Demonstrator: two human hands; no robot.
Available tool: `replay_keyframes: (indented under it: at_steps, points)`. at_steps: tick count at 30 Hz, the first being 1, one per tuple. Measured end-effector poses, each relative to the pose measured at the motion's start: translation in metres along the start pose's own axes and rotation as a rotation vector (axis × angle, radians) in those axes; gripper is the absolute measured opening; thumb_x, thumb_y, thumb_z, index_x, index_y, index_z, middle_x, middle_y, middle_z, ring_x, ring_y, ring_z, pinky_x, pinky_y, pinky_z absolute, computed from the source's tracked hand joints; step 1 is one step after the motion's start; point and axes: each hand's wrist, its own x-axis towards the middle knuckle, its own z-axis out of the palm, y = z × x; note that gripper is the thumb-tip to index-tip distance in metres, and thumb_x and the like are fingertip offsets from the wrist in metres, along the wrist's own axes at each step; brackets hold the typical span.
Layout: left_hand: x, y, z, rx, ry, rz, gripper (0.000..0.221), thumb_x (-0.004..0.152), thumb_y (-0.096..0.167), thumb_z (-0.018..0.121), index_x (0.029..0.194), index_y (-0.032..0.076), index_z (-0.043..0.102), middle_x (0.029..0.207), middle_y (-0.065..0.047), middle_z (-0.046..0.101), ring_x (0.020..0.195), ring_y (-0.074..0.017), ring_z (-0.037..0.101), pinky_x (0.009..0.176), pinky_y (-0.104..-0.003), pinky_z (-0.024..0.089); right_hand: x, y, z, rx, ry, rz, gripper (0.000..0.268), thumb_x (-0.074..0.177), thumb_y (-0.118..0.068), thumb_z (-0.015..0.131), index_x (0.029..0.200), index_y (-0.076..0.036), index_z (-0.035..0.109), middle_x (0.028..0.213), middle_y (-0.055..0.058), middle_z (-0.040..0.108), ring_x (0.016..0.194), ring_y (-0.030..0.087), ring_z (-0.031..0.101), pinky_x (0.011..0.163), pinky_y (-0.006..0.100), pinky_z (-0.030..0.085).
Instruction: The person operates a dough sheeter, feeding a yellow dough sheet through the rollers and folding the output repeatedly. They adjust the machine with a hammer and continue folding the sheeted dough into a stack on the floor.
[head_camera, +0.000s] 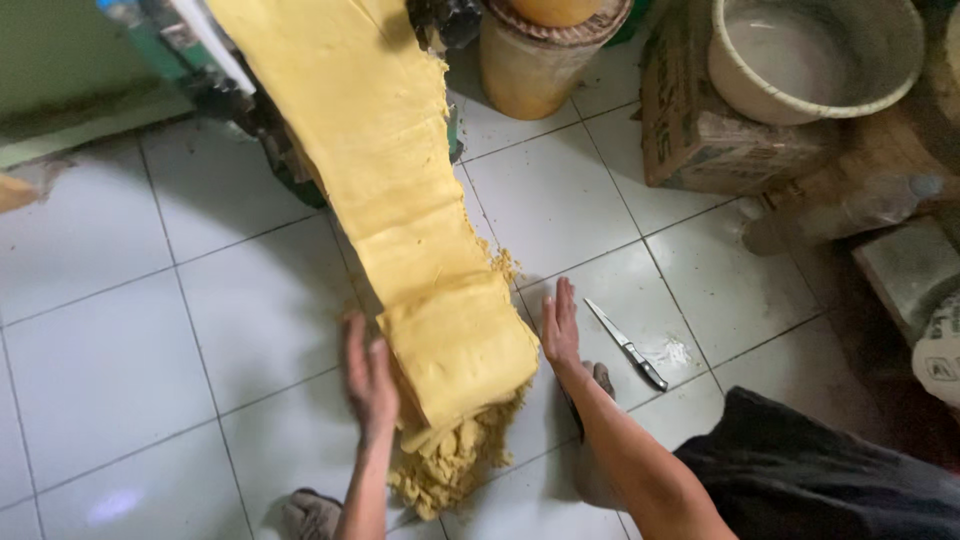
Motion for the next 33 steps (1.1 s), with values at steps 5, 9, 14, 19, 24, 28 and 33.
replay_keyframes:
  at_steps: [5,9,14,19,24,28,33]
  points:
    - [-0.002,-0.105,-0.07,0.439,0.208,-0.05,0.066,0.106,0.036,0.054,0.162,0.009,0.033,0.17,-0.02,0.025,0.16,-0.0399,0.018,0.129,-0.05,0.018,0.019,0.027,0.022,-0.237,-0.166,-0.149,0.069,0.109,-0.04,0.031,0.164,-0.001,0.016,0.172,0.023,0.01,0.158,0.037,-0.001,0.122,0.053,-0.004]
    - [0.024,-0.169,-0.093,0.681,0.158,-0.105,0.075,0.104,0.04,0.054,0.165,0.005,0.028,0.172,-0.022,0.021,0.16,-0.0431,0.011,0.126,-0.061,0.006,0.049,-0.005,0.025,0.234,-0.368,-0.176,0.067,0.111,-0.046,0.033,0.164,-0.005,0.025,0.171,0.013,0.03,0.162,0.029,0.023,0.132,0.051,0.013]
    - [0.078,-0.199,-0.068,0.797,0.136,-0.075,0.077,0.104,0.045,0.052,0.164,0.004,0.028,0.174,-0.02,0.018,0.16,-0.0425,0.008,0.123,-0.067,-0.001,0.105,-0.029,0.037,-0.289,-0.219,-0.388,0.064,0.109,-0.034,0.037,0.163,-0.002,0.026,0.172,0.019,0.019,0.16,0.037,0.012,0.127,0.051,0.006]
    - [0.099,-0.207,-0.011,0.785,-0.169,0.239,0.074,0.103,0.032,0.049,0.166,0.001,0.025,0.175,-0.019,0.019,0.163,-0.0358,0.012,0.127,-0.066,-0.001,0.13,-0.031,0.055,0.131,-0.611,-0.162,0.057,0.11,-0.033,0.034,0.16,-0.004,0.032,0.17,0.016,0.026,0.16,0.031,0.021,0.132,0.049,0.016]
    - [0.074,-0.181,0.009,0.411,-0.526,-0.219,0.05,0.097,0.033,0.055,0.14,0.01,0.061,0.146,-0.012,0.063,0.14,-0.0287,0.055,0.119,-0.038,0.042,0.22,-0.03,0.092,-0.188,-0.332,-0.547,0.058,0.11,-0.028,0.036,0.163,-0.005,0.033,0.175,0.015,0.019,0.164,0.033,0.009,0.132,0.054,0.007]
    - [0.07,-0.113,-0.004,-0.233,-0.216,-0.288,0.057,0.105,0.04,0.045,0.142,-0.002,0.057,0.142,-0.016,0.063,0.132,-0.0262,0.056,0.112,-0.037,0.041,0.229,-0.035,0.119,-0.009,-0.442,-0.695,0.073,0.098,-0.036,0.054,0.16,0.0,0.036,0.168,0.018,0.028,0.157,0.034,0.017,0.126,0.052,0.007]
    - [0.081,-0.049,0.012,-0.249,-0.447,-0.416,0.064,0.101,0.051,0.042,0.137,0.001,0.061,0.134,-0.01,0.069,0.125,-0.0199,0.062,0.106,-0.033,0.045,0.159,-0.052,0.066,0.573,-0.656,0.318,0.057,0.107,-0.04,0.039,0.146,-0.002,0.054,0.134,0.011,0.066,0.117,0.022,0.062,0.103,0.038,0.048]
